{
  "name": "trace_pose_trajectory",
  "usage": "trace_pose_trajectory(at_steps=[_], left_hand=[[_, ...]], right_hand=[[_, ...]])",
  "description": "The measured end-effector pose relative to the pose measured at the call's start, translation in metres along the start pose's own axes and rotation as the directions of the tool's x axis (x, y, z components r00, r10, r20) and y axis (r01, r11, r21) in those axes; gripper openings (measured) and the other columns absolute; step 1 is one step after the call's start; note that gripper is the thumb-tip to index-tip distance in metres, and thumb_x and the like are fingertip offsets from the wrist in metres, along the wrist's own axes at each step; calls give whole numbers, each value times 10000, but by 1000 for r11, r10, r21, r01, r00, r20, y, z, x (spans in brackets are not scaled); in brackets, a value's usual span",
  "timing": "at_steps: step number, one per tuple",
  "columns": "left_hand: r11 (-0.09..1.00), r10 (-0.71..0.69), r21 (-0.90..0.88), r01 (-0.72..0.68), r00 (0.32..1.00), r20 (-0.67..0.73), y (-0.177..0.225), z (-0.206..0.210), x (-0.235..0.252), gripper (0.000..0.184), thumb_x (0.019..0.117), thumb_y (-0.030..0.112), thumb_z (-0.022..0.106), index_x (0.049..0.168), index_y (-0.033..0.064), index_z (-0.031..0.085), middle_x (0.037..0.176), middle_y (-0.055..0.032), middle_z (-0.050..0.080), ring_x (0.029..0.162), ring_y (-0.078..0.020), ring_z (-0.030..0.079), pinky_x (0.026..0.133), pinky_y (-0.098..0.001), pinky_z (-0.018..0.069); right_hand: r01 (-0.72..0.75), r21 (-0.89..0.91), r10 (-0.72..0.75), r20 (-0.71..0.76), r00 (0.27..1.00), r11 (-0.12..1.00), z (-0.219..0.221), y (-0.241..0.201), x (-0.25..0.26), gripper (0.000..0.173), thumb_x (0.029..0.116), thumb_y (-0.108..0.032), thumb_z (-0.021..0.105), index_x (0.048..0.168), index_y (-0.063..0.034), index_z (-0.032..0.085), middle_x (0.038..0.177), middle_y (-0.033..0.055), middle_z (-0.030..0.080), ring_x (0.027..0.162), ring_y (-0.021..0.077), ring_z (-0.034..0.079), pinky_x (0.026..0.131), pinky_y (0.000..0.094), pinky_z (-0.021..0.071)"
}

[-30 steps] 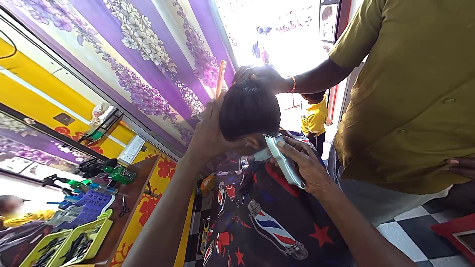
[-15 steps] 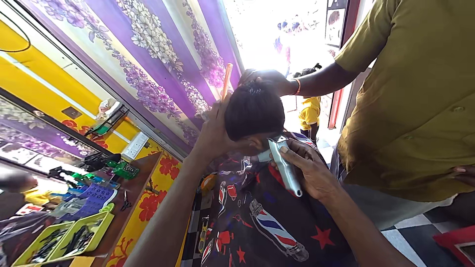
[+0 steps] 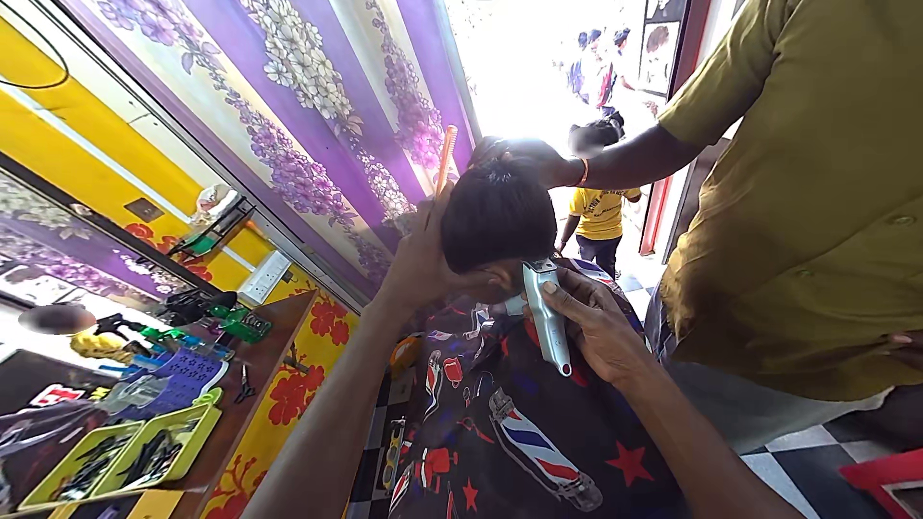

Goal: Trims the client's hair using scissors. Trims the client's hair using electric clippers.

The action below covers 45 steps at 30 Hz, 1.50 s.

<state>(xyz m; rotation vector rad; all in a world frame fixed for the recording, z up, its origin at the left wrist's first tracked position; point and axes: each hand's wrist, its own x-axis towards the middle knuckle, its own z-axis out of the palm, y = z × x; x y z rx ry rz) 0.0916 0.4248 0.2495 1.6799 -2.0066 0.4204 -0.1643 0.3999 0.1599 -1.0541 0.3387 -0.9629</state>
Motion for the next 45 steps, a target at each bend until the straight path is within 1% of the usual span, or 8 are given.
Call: trace_pose_trajectory(at_steps=[8,17,22,27,31,34,38,45], left_hand=[[999,-33,-25,33,999,3,2,-1,-3,1371,599,798,787,1623,85,219,1539,-224,399,1218,-348,603,878,-528,572],[1000,-31,-2,30,999,-15,4,0,-3,1375,590,795,792,1617,68,237,1551,-225,397,1319,-352,534,995,-531,516],[999,-32,-12,32,999,-7,6,-1,-4,1367,611,753,819,1624,72,205,1560,-211,382,1172,-327,632,848,-502,584],[1000,-29,-10,29,999,-13,5,0,-5,1358,619,740,825,1623,65,206,1571,-224,371,1104,-345,662,825,-508,590],[1000,-27,-1,27,999,-27,3,1,-6,1360,608,758,819,1624,88,212,1561,-202,391,1045,-316,680,784,-494,599],[999,-33,-16,33,999,-18,3,1,-7,1347,623,715,839,1628,88,198,1577,-207,370,1063,-334,676,799,-512,596],[999,-30,-42,29,999,-22,4,-1,-7,1318,623,622,877,1619,67,216,1575,-217,367,1175,-345,636,880,-510,581],[999,-32,-35,31,999,-24,5,-3,-9,1322,625,618,878,1619,56,211,1564,-220,381,1166,-348,637,879,-518,576]], right_hand=[[-12,-4,12,-1,1000,1000,2,1,-1,255,1031,-179,595,1227,-22,637,1075,167,699,913,238,716,825,365,616],[11,-57,-12,-14,1000,998,11,0,-4,270,1005,-160,637,1242,-31,624,1036,152,703,866,217,720,785,346,623],[16,-139,-16,1,1000,990,9,2,-8,280,991,-195,675,1228,-48,642,1035,146,718,855,229,728,751,351,631],[42,-122,-47,-31,998,992,16,1,-5,276,987,-160,669,1232,-39,633,1041,143,707,879,224,720,787,350,622],[39,-226,-43,-10,999,973,13,5,-8,306,974,-229,707,1233,-79,647,1029,113,724,846,210,724,732,341,627],[76,-288,-83,-12,996,955,21,7,-9,343,949,-239,739,1243,-89,643,1028,96,731,834,206,726,701,331,628],[112,-345,-123,-12,992,932,29,7,-4,367,934,-266,760,1243,-109,640,1014,79,737,788,201,729,649,325,630],[88,-391,-118,-53,992,916,31,7,-5,382,915,-317,783,1219,-119,663,993,61,747,774,199,735,637,331,637]])
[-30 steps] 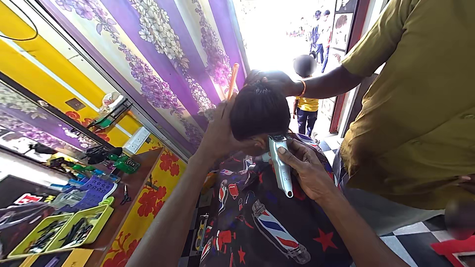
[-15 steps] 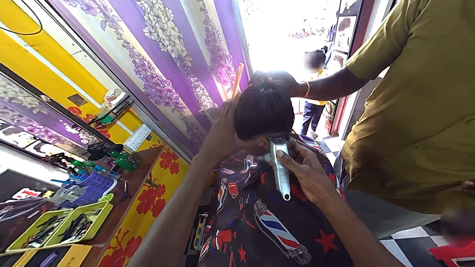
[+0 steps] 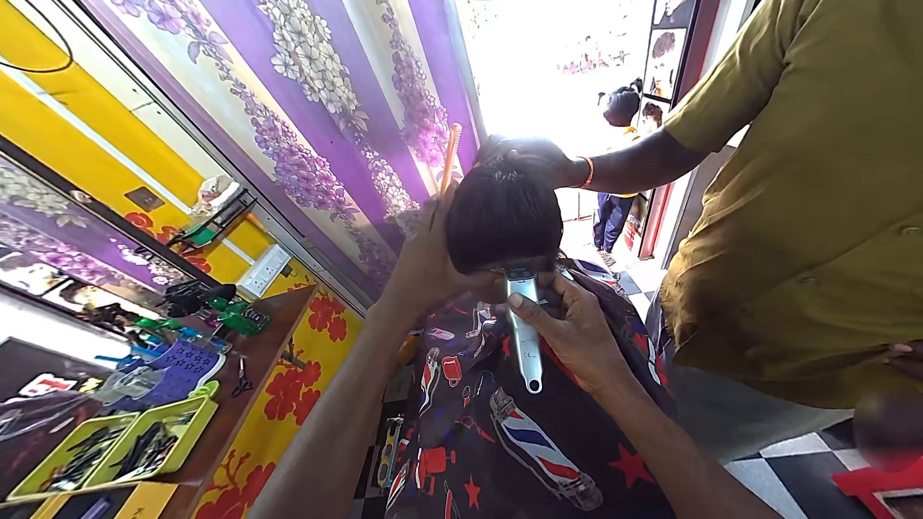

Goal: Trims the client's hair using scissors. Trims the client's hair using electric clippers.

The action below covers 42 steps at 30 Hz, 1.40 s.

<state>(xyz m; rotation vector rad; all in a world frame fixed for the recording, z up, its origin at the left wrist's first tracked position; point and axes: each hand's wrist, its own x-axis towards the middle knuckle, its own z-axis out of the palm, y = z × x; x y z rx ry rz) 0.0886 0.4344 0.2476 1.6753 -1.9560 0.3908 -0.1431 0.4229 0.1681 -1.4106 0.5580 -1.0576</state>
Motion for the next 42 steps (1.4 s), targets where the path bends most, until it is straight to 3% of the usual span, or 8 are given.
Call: trace_pose_trajectory(at_steps=[6,15,22,25,34,37,40,42], left_hand=[[1000,-11,7,11,1000,-9,-1,0,-2,1307,626,652,859,1603,40,243,1516,-252,426,1198,-378,618,896,-540,563],[1000,-7,17,7,1000,-12,-4,2,-2,1331,611,671,854,1611,52,231,1511,-249,427,1188,-371,620,882,-532,568],[1000,-14,15,14,1000,-13,-3,3,-4,1329,611,696,838,1604,45,242,1505,-259,422,1086,-373,656,799,-543,576],[1000,-18,21,19,1000,-11,-4,3,-4,1337,609,720,826,1608,53,240,1518,-264,417,1156,-381,633,845,-545,569],[999,-23,35,24,1000,-20,-7,5,-5,1345,613,789,776,1604,52,242,1511,-256,428,1178,-377,624,861,-561,563],[999,-5,41,7,999,-36,-10,7,-5,1345,616,819,748,1593,36,257,1488,-263,449,1176,-373,624,859,-559,562],[1000,1,0,-1,999,-38,-9,7,-5,1346,619,818,749,1582,11,265,1505,-262,439,1290,-370,554,977,-552,518],[1000,-2,-11,2,999,-45,-9,7,-5,1349,614,808,763,1575,-2,274,1514,-265,431,1302,-372,548,994,-551,512]], right_hand=[[-48,76,50,-16,999,996,2,-5,3,380,917,-241,782,1231,-74,649,1010,79,737,822,180,732,716,318,633],[-33,117,32,11,999,993,-3,-4,5,384,933,-236,764,1245,-54,636,1008,98,736,837,196,733,724,323,631],[-41,166,34,44,998,985,-5,-5,4,363,948,-213,742,1251,-45,633,1017,110,732,851,202,731,742,326,630],[-73,184,64,55,996,980,-6,-6,5,351,953,-209,736,1243,-39,635,1013,119,731,847,210,730,746,331,629],[-101,220,78,113,991,970,-15,-2,6,317,970,-187,709,1232,-21,640,1013,140,723,855,229,726,764,356,628],[-113,228,85,128,988,967,-21,-3,6,294,982,-206,690,1212,-27,650,979,138,716,805,211,712,716,333,620],[-105,204,71,168,983,973,-31,-3,10,284,1002,-207,660,1226,-35,638,974,119,713,804,186,703,720,308,608],[-178,170,140,218,966,969,-41,-5,10,272,1009,-225,650,1198,-30,653,953,125,711,775,185,697,702,311,605]])
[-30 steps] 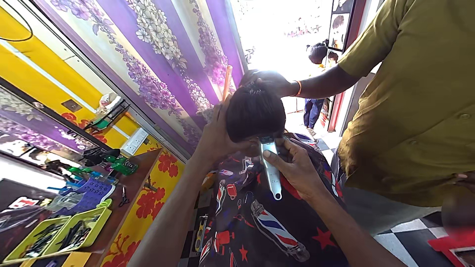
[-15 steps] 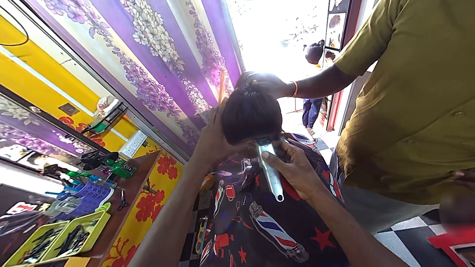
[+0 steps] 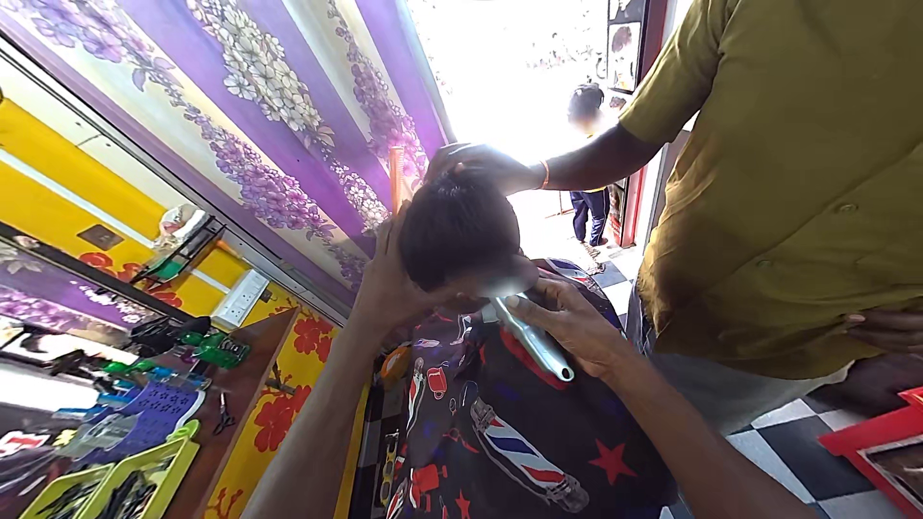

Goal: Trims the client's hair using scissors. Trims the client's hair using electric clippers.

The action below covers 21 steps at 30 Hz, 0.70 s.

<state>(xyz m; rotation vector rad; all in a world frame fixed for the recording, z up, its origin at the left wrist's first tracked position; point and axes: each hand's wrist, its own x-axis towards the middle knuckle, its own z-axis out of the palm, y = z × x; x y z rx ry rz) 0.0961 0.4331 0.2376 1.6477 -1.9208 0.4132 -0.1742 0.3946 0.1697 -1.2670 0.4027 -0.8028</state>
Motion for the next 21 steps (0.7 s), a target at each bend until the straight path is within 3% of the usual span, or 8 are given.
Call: trace_pose_trajectory(at_steps=[4,8,10,13,14,16,18,21], left_hand=[[1000,2,4,-2,1000,-8,-2,2,-5,1317,635,756,785,1594,30,250,1529,-245,420,1286,-354,562,971,-531,525],[998,-49,-24,49,999,13,-3,1,-7,1328,615,724,821,1613,80,225,1573,-225,373,1271,-358,575,959,-541,531],[995,-90,-38,90,996,16,-4,3,-11,1360,585,748,819,1610,76,229,1573,-219,381,1278,-348,573,963,-549,527],[984,-132,-115,136,991,36,-5,0,-16,1363,551,704,863,1596,74,257,1564,-185,402,1321,-290,541,1034,-526,495],[975,-140,-168,144,990,36,-5,0,-19,1370,556,736,847,1593,64,256,1554,-169,418,1350,-244,511,1080,-480,471],[933,-171,-320,167,985,15,2,-1,-25,1329,613,816,764,1575,41,275,1506,-88,479,1343,-98,490,1119,-327,445],[872,-229,-447,197,973,-16,11,-2,-27,1199,705,864,639,1546,67,329,1434,18,546,1302,-11,511,1111,-263,451],[859,-271,-467,211,960,-66,18,0,-30,1027,833,862,469,1532,114,391,1424,44,561,1315,-26,512,1137,-289,432]], right_hand=[[-26,28,22,140,990,999,-27,-13,-17,345,982,-250,644,1260,-45,629,983,131,709,819,187,704,737,310,610],[18,335,-81,174,981,942,-63,-12,-28,453,997,-454,623,1329,-145,605,1130,131,710,938,177,718,816,285,606],[-78,250,34,176,984,965,-83,-14,-23,368,1051,-396,532,1320,-150,576,1143,135,701,932,189,715,806,290,604],[-198,-118,217,184,959,973,-110,-7,-6,402,1050,-422,521,1321,-136,601,1014,86,686,830,166,688,732,298,598],[-198,-236,247,199,948,951,-116,-6,2,468,1015,-492,558,1320,-137,578,989,61,677,819,156,680,729,308,591],[-155,-379,261,244,934,912,-121,-8,15,682,861,-564,726,1348,-125,540,1032,26,669,844,133,673,753,318,589],[-89,-374,214,306,928,923,-122,-12,25,676,816,-479,810,1337,-132,556,1076,28,685,879,138,693,782,323,606],[-48,-196,121,381,916,979,-122,-23,32,602,860,-344,811,1376,-116,604,1159,89,707,951,211,723,842,352,629]])
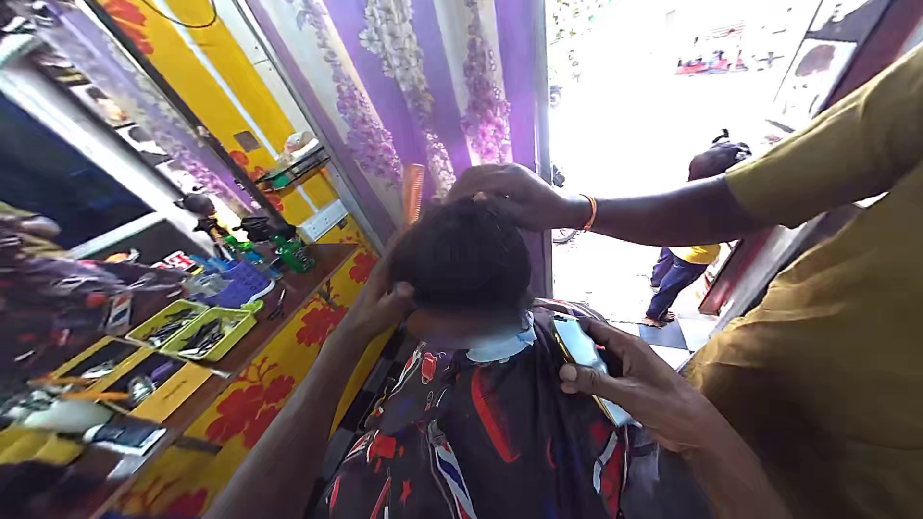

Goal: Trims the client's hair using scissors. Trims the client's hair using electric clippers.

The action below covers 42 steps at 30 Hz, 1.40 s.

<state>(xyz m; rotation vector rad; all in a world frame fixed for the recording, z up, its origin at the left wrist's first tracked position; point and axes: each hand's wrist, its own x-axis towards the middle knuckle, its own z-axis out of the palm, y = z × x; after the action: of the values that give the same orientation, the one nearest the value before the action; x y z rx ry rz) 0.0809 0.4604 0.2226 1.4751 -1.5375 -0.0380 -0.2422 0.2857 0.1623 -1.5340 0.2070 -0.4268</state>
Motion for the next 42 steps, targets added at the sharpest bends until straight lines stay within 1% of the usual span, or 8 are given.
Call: trace_pose_trajectory(at_steps=[7,14,20,26,30,32,38,42], left_hand=[[995,18,101,-13,999,-50,20,-5,2,926,920,808,375,1480,78,476,1421,6,561,1319,-32,501,1142,-291,418],[983,2,183,-4,1000,11,47,-14,9,928,944,805,292,1429,49,523,1371,-75,591,1238,-96,570,1062,-336,488],[884,-350,338,324,937,17,100,-27,50,818,1026,681,109,1263,137,672,1132,-72,711,1067,-202,676,929,-527,544],[634,-558,636,441,830,-19,137,1,67,965,901,869,162,936,76,711,932,-196,691,962,-388,678,805,-698,486],[587,-737,480,651,676,-16,133,-5,67,904,882,857,367,1341,114,601,1157,-171,685,1071,-319,668,901,-627,514],[604,-756,375,704,654,-10,120,-10,58,845,908,840,310,1191,137,684,1045,-96,721,975,-233,706,838,-533,572],[620,-783,-31,784,620,44,82,-19,17,760,972,772,186,1255,238,647,1080,16,725,1009,-134,698,856,-406,599],[711,-658,-250,657,747,93,57,-21,-1,707,988,749,208,1333,278,606,1144,56,718,1045,-87,689,873,-341,602]], right_hand=[[-57,-38,58,30,998,998,-16,16,-4,549,942,-388,717,1370,-90,546,1108,102,691,933,225,708,810,379,618],[-104,-57,106,26,994,993,-15,11,-33,578,879,-419,778,1315,-119,546,1029,88,682,814,200,700,724,349,615],[-13,-169,-4,-103,995,986,-1,8,-57,469,891,-391,763,1274,-134,680,1047,77,730,883,201,717,758,341,620],[23,-324,-19,15,1000,946,-14,16,-57,411,908,-410,747,1255,-193,705,997,20,745,808,152,711,691,308,613],[39,-308,1,129,992,950,-31,27,-35,411,917,-437,735,1250,-197,702,1005,1,746,830,136,715,716,308,616],[52,-301,10,201,980,952,-37,28,-23,409,921,-454,729,1246,-208,703,1007,-12,747,839,123,717,724,296,617],[-39,-213,124,401,908,976,-40,5,21,321,938,-361,745,1165,-137,710,934,79,740,768,204,720,699,347,632],[-259,-379,386,310,869,888,-2,-72,37,147,954,-164,721,1077,-84,712,844,53,727,725,158,715,719,285,607]])
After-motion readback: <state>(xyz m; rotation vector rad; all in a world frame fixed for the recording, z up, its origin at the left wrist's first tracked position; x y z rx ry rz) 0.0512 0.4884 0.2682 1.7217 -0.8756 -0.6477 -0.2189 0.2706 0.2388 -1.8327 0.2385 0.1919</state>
